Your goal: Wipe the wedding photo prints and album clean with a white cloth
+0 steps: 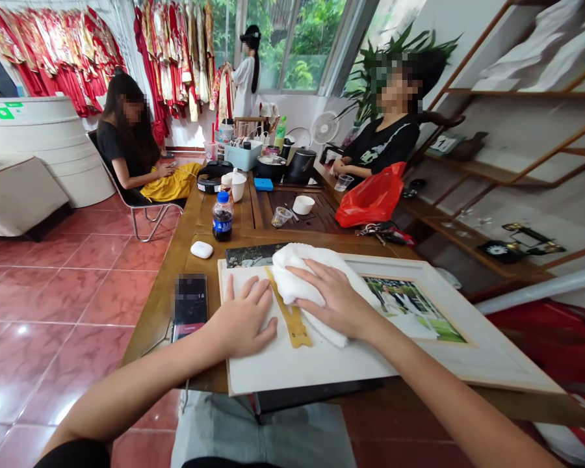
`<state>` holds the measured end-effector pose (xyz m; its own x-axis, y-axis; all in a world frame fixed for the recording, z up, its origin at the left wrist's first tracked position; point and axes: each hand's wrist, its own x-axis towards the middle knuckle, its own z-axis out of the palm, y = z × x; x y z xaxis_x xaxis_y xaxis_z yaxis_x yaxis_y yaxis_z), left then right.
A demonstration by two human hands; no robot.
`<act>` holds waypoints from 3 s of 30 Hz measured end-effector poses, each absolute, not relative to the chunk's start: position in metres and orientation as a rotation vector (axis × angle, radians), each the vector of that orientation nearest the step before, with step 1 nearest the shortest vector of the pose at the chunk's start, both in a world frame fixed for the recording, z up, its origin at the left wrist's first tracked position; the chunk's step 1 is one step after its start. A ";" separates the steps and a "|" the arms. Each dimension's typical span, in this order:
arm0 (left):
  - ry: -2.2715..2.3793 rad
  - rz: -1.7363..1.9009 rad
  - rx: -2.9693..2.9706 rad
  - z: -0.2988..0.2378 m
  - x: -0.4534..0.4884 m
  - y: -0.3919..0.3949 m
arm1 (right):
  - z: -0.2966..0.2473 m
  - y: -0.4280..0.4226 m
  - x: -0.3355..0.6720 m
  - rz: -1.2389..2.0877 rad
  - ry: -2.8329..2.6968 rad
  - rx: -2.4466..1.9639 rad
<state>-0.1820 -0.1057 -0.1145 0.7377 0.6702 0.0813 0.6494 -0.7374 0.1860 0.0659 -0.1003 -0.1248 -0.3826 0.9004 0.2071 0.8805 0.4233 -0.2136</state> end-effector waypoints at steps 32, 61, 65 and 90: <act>1.095 0.175 2.792 -0.111 -0.181 -0.106 | -0.118 -0.166 0.083 0.239 -2.725 -1.215; 1.404 0.249 2.662 -0.111 -0.177 -0.108 | -0.137 -0.182 0.110 -0.075 -2.554 -1.361; 1.498 0.209 2.642 -0.113 -0.176 -0.109 | -0.137 -0.185 0.107 -0.082 -2.518 -1.407; 1.490 0.162 2.669 -0.110 -0.176 -0.108 | -0.107 -0.123 0.059 0.224 -2.753 -1.203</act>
<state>-0.1763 -0.1079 -0.1103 0.5214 0.8517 0.0530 0.8432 -0.5237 0.1212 0.0588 -0.1229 -0.1071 -0.6742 0.7363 0.0580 0.7172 0.6714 -0.1866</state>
